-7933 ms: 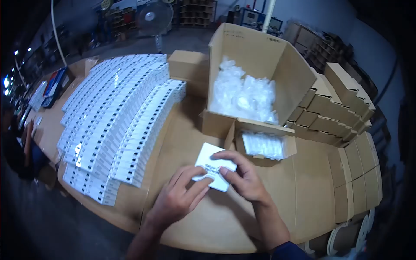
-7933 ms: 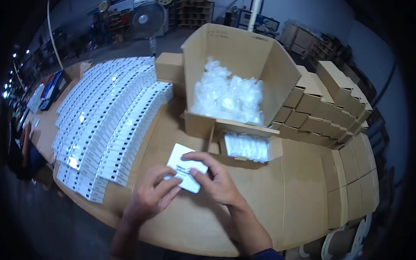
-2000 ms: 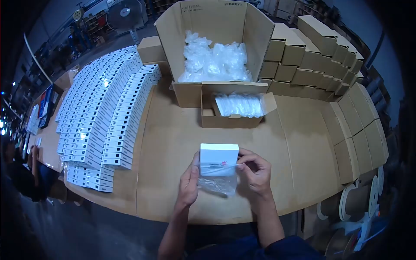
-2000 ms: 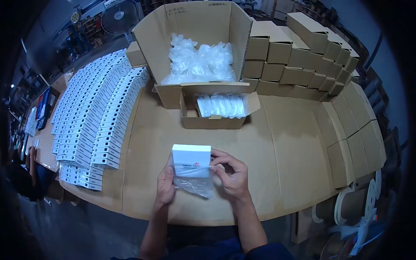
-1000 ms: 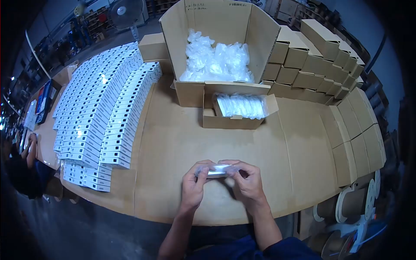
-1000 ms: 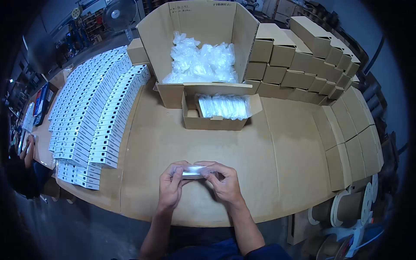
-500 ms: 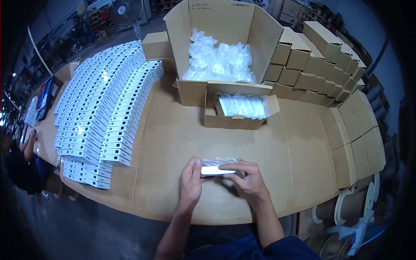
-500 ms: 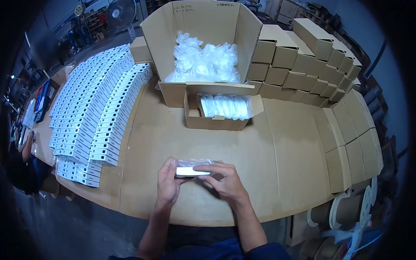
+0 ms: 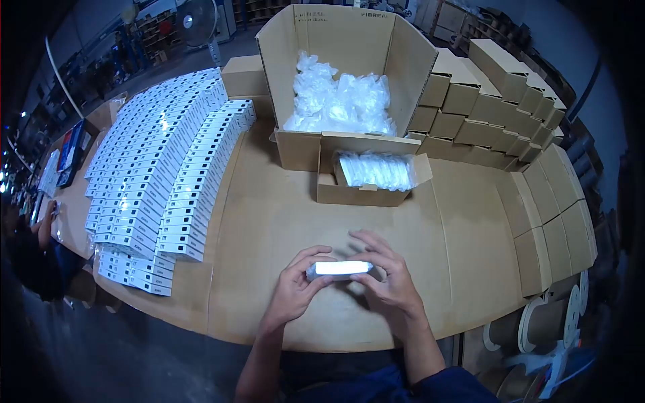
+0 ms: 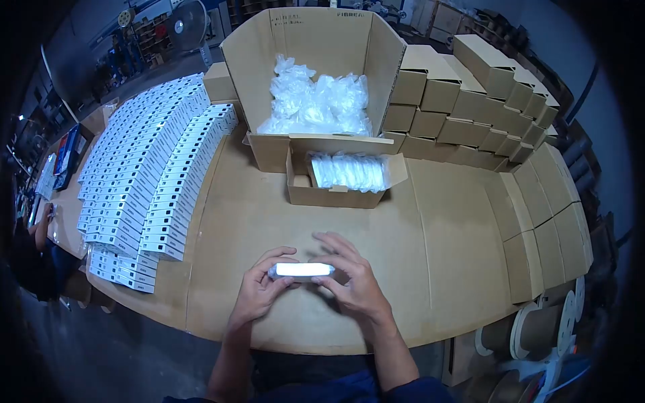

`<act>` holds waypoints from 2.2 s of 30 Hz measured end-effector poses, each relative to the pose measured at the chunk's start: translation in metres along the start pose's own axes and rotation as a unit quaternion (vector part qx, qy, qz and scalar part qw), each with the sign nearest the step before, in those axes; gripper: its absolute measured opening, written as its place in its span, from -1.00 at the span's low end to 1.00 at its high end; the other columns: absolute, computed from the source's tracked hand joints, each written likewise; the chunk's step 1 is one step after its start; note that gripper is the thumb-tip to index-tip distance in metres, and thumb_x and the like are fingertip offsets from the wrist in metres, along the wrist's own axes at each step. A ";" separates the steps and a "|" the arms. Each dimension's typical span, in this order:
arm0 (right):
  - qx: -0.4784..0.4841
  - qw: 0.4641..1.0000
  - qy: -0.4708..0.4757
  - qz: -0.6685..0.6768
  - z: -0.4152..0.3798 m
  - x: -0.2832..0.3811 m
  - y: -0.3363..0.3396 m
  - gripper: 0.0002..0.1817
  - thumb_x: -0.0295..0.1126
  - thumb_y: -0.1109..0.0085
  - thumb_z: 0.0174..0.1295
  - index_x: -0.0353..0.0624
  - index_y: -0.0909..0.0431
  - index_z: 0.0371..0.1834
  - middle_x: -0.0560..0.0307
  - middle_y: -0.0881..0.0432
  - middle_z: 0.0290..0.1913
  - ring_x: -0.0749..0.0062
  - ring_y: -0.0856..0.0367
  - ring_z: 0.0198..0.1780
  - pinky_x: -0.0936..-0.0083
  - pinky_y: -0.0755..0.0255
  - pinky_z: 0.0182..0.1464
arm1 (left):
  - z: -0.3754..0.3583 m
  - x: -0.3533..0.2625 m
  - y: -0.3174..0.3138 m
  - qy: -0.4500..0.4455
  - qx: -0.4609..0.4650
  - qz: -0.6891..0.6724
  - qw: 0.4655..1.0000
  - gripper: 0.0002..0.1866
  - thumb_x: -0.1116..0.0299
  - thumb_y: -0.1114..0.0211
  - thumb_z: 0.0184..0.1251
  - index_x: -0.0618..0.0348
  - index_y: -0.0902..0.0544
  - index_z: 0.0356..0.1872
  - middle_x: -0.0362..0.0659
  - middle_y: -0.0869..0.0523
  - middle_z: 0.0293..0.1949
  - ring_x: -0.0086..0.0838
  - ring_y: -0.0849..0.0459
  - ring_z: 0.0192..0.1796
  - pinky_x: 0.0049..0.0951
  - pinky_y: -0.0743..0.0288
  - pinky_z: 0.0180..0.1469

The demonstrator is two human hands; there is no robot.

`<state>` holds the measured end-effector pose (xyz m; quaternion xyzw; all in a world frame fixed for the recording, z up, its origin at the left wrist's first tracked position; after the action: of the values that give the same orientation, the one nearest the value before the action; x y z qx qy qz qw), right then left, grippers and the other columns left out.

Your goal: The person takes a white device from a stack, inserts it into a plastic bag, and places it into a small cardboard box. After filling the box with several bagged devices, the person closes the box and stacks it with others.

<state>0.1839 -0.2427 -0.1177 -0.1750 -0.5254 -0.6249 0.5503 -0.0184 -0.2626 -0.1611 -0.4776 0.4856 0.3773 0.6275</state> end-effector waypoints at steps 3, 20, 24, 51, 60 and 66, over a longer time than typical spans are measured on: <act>0.001 0.992 0.037 -0.117 0.009 0.018 0.006 -0.63 -0.52 -0.50 0.12 -0.20 -0.72 0.03 0.03 -0.73 0.16 -0.10 -0.65 0.18 0.15 -0.52 0.27 | 0.006 0.004 0.006 -0.010 0.000 0.042 0.999 -0.72 0.59 -0.37 0.44 0.31 -0.71 0.13 -0.03 -0.52 0.36 -0.32 -0.59 0.34 -0.38 -0.61 0.27; -0.201 0.950 0.107 -0.215 0.104 0.010 0.024 -0.79 -0.61 -0.44 0.22 -0.24 -0.61 -0.14 0.02 -0.57 -0.28 0.19 -0.70 -0.37 0.36 -0.69 -0.37 | 0.094 -0.024 0.042 -0.164 -0.012 0.582 0.796 -0.15 0.41 -0.41 0.34 -0.12 -0.26 0.64 0.06 -0.57 0.23 -0.03 -0.62 0.20 -0.07 -0.56 0.24; -0.224 0.937 0.118 -0.240 0.119 -0.016 0.002 -0.80 -0.58 -0.41 0.27 -0.24 -0.59 -0.11 0.00 -0.57 -0.26 0.12 -0.69 -0.37 0.32 -0.72 -0.41 | 0.111 -0.009 0.046 -0.186 -0.019 0.640 0.746 -0.13 0.38 -0.42 0.33 -0.14 -0.24 0.66 0.00 -0.62 0.12 -0.11 -0.65 0.10 -0.08 -0.57 0.13; -0.108 0.896 -0.138 -0.407 0.126 -0.040 -0.038 -0.71 -0.28 -0.16 0.47 -0.19 -0.70 0.10 -0.24 -0.50 0.31 -0.17 -0.79 -0.24 -0.03 -0.68 -0.26 | 0.079 -0.016 0.045 -0.158 -0.039 0.662 0.732 -0.03 0.27 -0.49 0.27 -0.13 -0.18 0.69 -0.14 -0.66 0.03 -0.26 -0.66 0.00 -0.18 -0.54 0.06; -0.091 0.962 0.053 -0.251 0.111 -0.008 -0.086 -0.22 -0.52 -0.25 0.29 -0.23 -0.20 0.61 -0.27 -0.21 0.62 -0.30 -0.36 0.51 0.02 -0.38 0.43 | -0.057 -0.070 0.115 -0.174 -0.239 0.605 0.739 -0.44 0.52 -0.46 0.19 0.19 -0.61 0.28 0.02 -0.63 0.16 -0.04 -0.61 0.22 -0.08 -0.48 0.29; 0.171 0.958 0.174 -0.152 0.117 0.035 -0.199 -0.26 -0.59 -0.19 0.26 -0.26 -0.22 0.56 -0.13 -0.43 0.49 -0.24 -0.38 0.47 -0.02 -0.29 0.45 | -0.104 -0.075 0.176 -0.122 -0.342 0.649 0.668 -0.39 0.58 -0.38 0.25 0.29 -0.50 0.37 0.07 -0.60 0.27 0.01 -0.54 0.39 -0.05 -0.40 0.44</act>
<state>-0.0430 -0.1925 -0.1367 0.1155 -0.5406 -0.6230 0.5535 -0.2277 -0.3182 -0.1373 -0.1725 0.4288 0.8840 0.0699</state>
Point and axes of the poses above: each hand's wrist, its own z-axis towards the middle knuckle, its own y-axis out of the back of the hand, x = y × z, the point moved 4 cm from there along z, towards the middle knuckle
